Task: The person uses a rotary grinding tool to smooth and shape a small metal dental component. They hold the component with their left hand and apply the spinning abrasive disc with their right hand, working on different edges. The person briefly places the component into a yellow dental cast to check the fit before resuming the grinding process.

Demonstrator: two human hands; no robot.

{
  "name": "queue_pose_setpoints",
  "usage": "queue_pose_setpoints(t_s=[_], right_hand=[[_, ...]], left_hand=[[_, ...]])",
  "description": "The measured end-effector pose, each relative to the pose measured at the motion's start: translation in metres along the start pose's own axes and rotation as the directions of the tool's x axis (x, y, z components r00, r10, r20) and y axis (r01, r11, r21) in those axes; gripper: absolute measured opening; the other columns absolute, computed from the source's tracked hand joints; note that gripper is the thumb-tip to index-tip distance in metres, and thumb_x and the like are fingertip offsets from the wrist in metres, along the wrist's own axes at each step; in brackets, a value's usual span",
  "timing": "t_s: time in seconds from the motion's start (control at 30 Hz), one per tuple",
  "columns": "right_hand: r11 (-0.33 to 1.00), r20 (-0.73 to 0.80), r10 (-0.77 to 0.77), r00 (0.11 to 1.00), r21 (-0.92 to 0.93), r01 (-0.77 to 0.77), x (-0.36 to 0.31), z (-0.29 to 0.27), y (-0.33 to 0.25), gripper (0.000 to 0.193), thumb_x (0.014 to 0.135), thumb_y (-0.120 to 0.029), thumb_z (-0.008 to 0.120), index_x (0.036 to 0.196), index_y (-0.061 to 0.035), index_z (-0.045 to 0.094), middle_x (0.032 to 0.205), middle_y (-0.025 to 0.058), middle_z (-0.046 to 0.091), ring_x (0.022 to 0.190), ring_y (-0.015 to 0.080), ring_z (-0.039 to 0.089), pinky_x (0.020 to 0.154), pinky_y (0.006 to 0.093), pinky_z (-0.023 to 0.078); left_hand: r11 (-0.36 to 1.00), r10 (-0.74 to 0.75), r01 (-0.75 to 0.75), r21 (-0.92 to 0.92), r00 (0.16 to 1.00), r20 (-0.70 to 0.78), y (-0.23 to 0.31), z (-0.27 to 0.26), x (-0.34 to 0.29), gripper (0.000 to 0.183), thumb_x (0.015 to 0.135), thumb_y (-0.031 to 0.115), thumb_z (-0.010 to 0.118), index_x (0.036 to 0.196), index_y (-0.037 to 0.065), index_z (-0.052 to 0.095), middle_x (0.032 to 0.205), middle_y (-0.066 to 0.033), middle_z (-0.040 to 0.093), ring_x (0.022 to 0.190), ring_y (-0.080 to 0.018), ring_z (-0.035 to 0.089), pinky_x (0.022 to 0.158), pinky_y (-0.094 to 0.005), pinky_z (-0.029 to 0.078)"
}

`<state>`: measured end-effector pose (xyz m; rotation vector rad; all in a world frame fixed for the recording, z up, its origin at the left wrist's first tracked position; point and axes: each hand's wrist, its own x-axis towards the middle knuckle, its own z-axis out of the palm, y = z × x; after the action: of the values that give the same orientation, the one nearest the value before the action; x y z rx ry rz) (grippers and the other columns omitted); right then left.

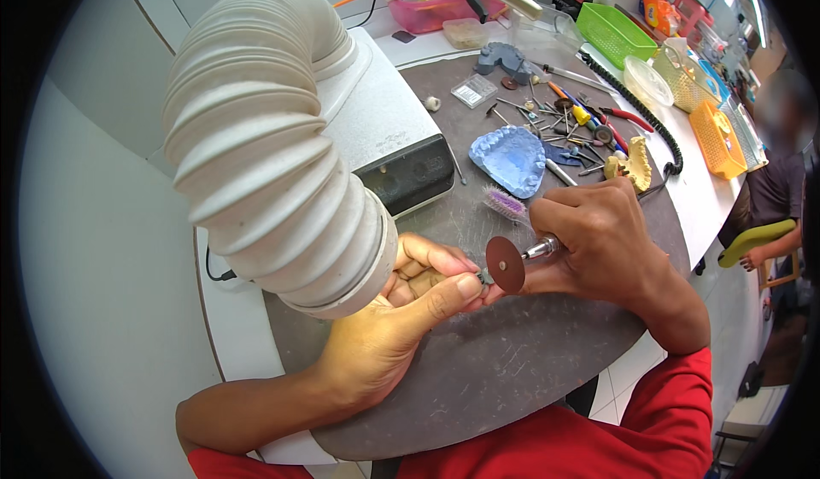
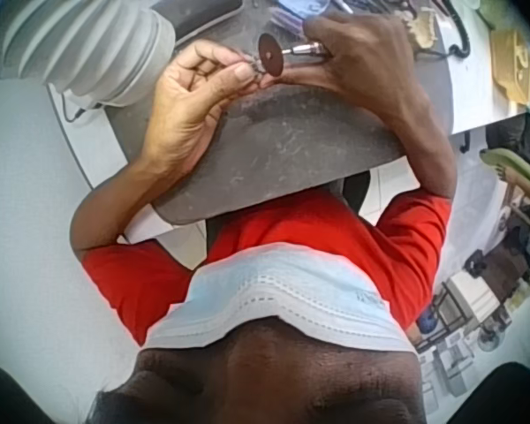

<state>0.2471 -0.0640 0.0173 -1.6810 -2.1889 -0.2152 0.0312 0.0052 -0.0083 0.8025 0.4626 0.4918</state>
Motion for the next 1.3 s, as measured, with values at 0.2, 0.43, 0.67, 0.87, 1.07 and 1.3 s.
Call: queue_pose_setpoints(t_s=[0.2, 0.43, 0.67, 0.87, 1.07, 1.3], right_hand=[[1.0, 0.003, -0.009, 1.0, -0.01, 0.009, 0.0007, 0.0004, 0.0005, 0.059, 0.068, -0.061, 0.076, 0.06, -0.0054, 0.059, 0.051, 0.0048, 0.055, 0.042, 0.0206, 0.057, 0.04, 0.0336, 0.042], [1.0, 0.016, -0.002, 1.0, 0.006, 0.001, 0.0003, 0.0002, 0.0008, 0.059, 0.068, -0.061, 0.076, 0.059, -0.0059, 0.057, 0.052, 0.005, 0.055, 0.042, 0.0216, 0.057, 0.04, 0.0339, 0.042], [1.0, 0.027, 0.005, 1.0, 0.014, -0.005, 0.0007, -0.0014, 0.0, 0.058, 0.069, -0.061, 0.075, 0.06, -0.0055, 0.059, 0.053, 0.0054, 0.056, 0.043, 0.0222, 0.058, 0.041, 0.034, 0.043], [1.0, 0.038, 0.004, 0.999, -0.01, -0.003, 0.0, -0.0031, 0.0011, 0.059, 0.069, -0.061, 0.075, 0.061, -0.0053, 0.059, 0.053, 0.0059, 0.056, 0.044, 0.0226, 0.058, 0.042, 0.0343, 0.043], [1.0, 0.037, 0.017, 0.999, 0.025, -0.018, 0.0004, -0.0026, -0.0005, 0.059, 0.069, -0.062, 0.075, 0.06, -0.005, 0.059, 0.053, 0.0065, 0.056, 0.044, 0.0231, 0.058, 0.042, 0.0344, 0.043], [0.999, 0.048, 0.012, 0.999, 0.032, -0.014, 0.0007, -0.0026, 0.0002, 0.059, 0.069, -0.061, 0.075, 0.059, -0.0052, 0.058, 0.053, 0.006, 0.056, 0.043, 0.0233, 0.058, 0.042, 0.0348, 0.043]], left_hand=[[1.0, 0.008, -0.008, 0.017, 1.0, -0.002, -0.0009, -0.0009, 0.0002, 0.013, 0.09, 0.002, 0.064, 0.097, 0.006, 0.055, 0.102, -0.0075, 0.059, 0.095, -0.0194, 0.064, 0.085, -0.031, 0.051], [0.999, 0.006, -0.006, 0.04, 1.0, -0.003, -0.0007, -0.0023, 0.0008, 0.013, 0.09, 0.0, 0.063, 0.097, 0.006, 0.055, 0.103, -0.0077, 0.059, 0.095, -0.02, 0.064, 0.084, -0.031, 0.052], [0.999, 0.019, -0.019, 0.027, 1.0, 0.003, -0.0018, -0.0015, 0.001, 0.012, 0.09, -0.001, 0.063, 0.097, 0.006, 0.055, 0.103, -0.0079, 0.059, 0.095, -0.0202, 0.064, 0.084, -0.0304, 0.052], [0.999, 0.018, -0.018, 0.031, 1.0, -0.004, -0.0009, -0.0008, 0.0001, 0.013, 0.089, -0.002, 0.063, 0.097, 0.005, 0.055, 0.103, -0.0079, 0.058, 0.095, -0.0205, 0.064, 0.084, -0.0304, 0.052], [0.999, 0.022, -0.022, 0.03, 1.0, -0.006, -0.0012, -0.0013, -0.0004, 0.013, 0.089, -0.002, 0.064, 0.096, 0.005, 0.055, 0.104, -0.008, 0.058, 0.095, -0.0213, 0.065, 0.084, -0.0304, 0.052], [0.999, 0.028, -0.028, 0.04, 1.0, -0.01, -0.0019, -0.0007, -0.0002, 0.013, 0.089, -0.002, 0.063, 0.096, 0.005, 0.055, 0.104, -0.0078, 0.058, 0.094, -0.0207, 0.064, 0.083, -0.0307, 0.052]])
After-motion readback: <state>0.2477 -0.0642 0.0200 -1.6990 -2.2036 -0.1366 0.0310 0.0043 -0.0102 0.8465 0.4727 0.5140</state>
